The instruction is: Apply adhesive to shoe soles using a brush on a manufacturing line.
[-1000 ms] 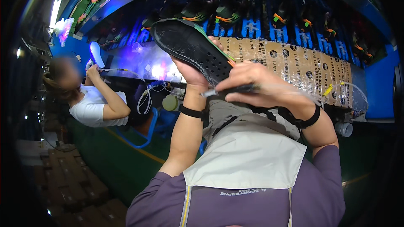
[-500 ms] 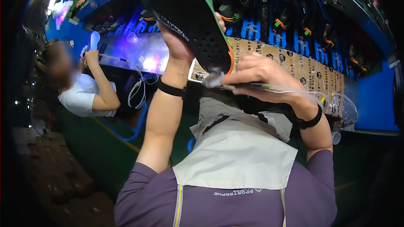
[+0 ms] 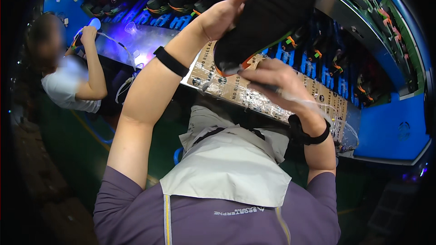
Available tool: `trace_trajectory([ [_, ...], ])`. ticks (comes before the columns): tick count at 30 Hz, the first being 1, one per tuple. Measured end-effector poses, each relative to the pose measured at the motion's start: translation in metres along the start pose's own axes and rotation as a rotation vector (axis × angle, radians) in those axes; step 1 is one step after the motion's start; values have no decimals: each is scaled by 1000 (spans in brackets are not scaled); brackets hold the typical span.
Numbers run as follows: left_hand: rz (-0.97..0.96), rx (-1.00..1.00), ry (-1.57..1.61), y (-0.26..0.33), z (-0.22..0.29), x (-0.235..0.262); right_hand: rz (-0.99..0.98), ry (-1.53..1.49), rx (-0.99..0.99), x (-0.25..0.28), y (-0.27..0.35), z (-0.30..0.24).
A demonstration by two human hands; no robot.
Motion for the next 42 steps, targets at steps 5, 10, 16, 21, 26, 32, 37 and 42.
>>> trace_trajectory([
  [5, -59, 234, -165, -9, -12, -11, -28, -264, 7, 3, -2, 1],
  [10, -101, 364, -454, -12, -8, -18, -42, -46, 57, -3, -4, 1],
  [16, -148, 449, -528, -5, -13, -15, 11, 64, 35, -6, -12, 2],
  [21, 18, 432, -459, -6, -55, 23, -161, -85, 26, -17, -2, 2],
  [26, 197, 11, 284, 36, -89, 76, 330, -462, -214, 6, 31, 50],
  [32, 56, 190, 739, 153, -179, 79, 718, -743, -459, -6, 79, 110],
  [37, 72, 501, 1026, 207, -230, 16, 702, -836, -584, -40, 76, 133],
  [42, 186, 322, 1092, 188, -234, -24, 631, -753, -601, -64, 38, 137],
])
Point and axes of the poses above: each hand's wrist, its own y-axis away from the middle knuckle, its own x-axis out of the back of the hand, z = x × y, the point moved 7 cm from there along -y, towards the middle knuckle, and after that the axes turned 14 degrees about -y, right-handed, at the moved point
